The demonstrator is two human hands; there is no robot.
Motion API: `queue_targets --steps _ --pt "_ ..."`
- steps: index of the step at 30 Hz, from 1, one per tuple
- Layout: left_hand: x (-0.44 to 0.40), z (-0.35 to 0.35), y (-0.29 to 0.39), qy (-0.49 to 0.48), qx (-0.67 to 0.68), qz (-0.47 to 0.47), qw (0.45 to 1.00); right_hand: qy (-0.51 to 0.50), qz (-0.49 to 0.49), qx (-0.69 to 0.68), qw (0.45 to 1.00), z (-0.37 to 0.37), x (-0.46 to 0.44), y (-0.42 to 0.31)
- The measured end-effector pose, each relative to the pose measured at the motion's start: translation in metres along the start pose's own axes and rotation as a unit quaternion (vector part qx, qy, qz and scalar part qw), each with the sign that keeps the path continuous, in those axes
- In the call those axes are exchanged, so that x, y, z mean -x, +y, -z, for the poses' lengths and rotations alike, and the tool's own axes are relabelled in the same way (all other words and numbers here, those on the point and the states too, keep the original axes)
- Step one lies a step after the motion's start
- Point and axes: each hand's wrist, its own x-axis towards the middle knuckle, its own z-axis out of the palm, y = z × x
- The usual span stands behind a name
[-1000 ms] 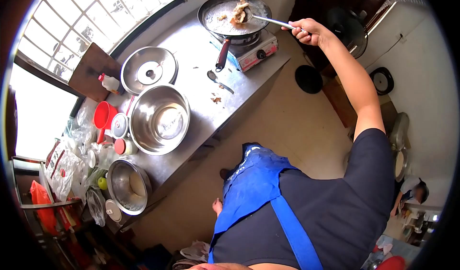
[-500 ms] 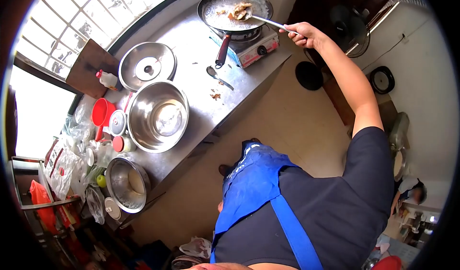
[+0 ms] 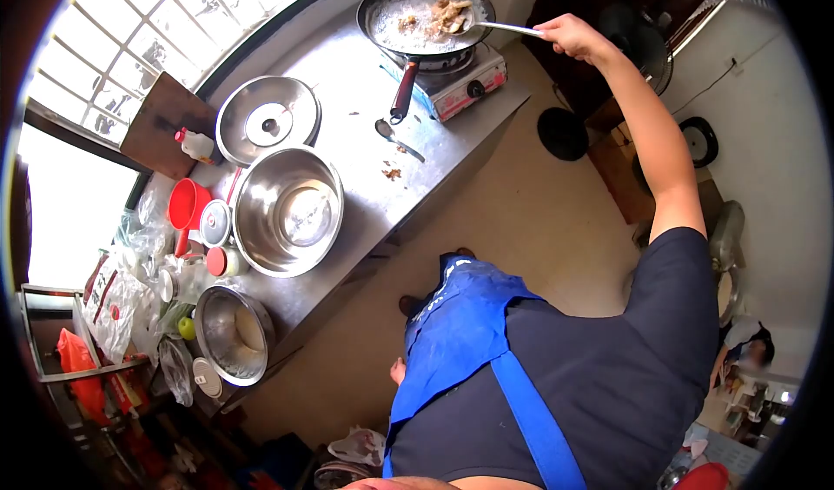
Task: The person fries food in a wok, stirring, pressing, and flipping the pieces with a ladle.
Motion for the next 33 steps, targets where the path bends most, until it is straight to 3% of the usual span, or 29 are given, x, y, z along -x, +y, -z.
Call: queue_targets --steps 5,8,11,14,18,20,23,25,29,33 --pt "0.014 -0.005 0.004 0.011 -0.057 0.004 0.998 0.021 0.063 0.017 0.998 0.016 -0.027 0.013" --pt "0.000 -0.006 -0.010 0.005 -0.086 -0.048 0.995 0.056 0.137 0.027 0.989 0.007 -0.036 0.014" --pt "-0.003 -0.007 -0.017 0.034 -0.046 -0.077 0.995 0.093 0.153 0.132 0.975 0.003 -0.025 -0.014" --pt "0.000 -0.007 -0.016 0.032 -0.007 -0.075 0.997 0.035 0.080 0.162 0.983 0.011 -0.027 -0.031" --pt "-0.032 0.002 -0.050 0.039 -0.081 -0.099 0.991 -0.031 -0.039 0.210 0.977 0.016 -0.030 -0.068" --pt "-0.035 0.004 -0.050 0.061 -0.094 -0.128 0.985 -0.059 -0.052 0.193 0.978 0.017 -0.038 -0.077" --pt "-0.002 0.002 -0.018 0.025 -0.084 -0.057 0.994 -0.092 -0.074 0.168 0.979 0.013 -0.061 -0.077" --pt "0.007 -0.002 -0.010 0.010 0.008 -0.022 1.000 -0.130 -0.102 0.076 0.983 0.003 -0.071 -0.074" --pt "0.011 -0.008 -0.012 0.013 0.045 -0.024 0.999 -0.131 -0.134 -0.081 0.979 -0.030 -0.071 -0.050" --pt "-0.004 -0.014 -0.034 0.060 -0.008 -0.057 0.997 -0.119 -0.131 -0.165 0.970 -0.062 -0.062 -0.026"
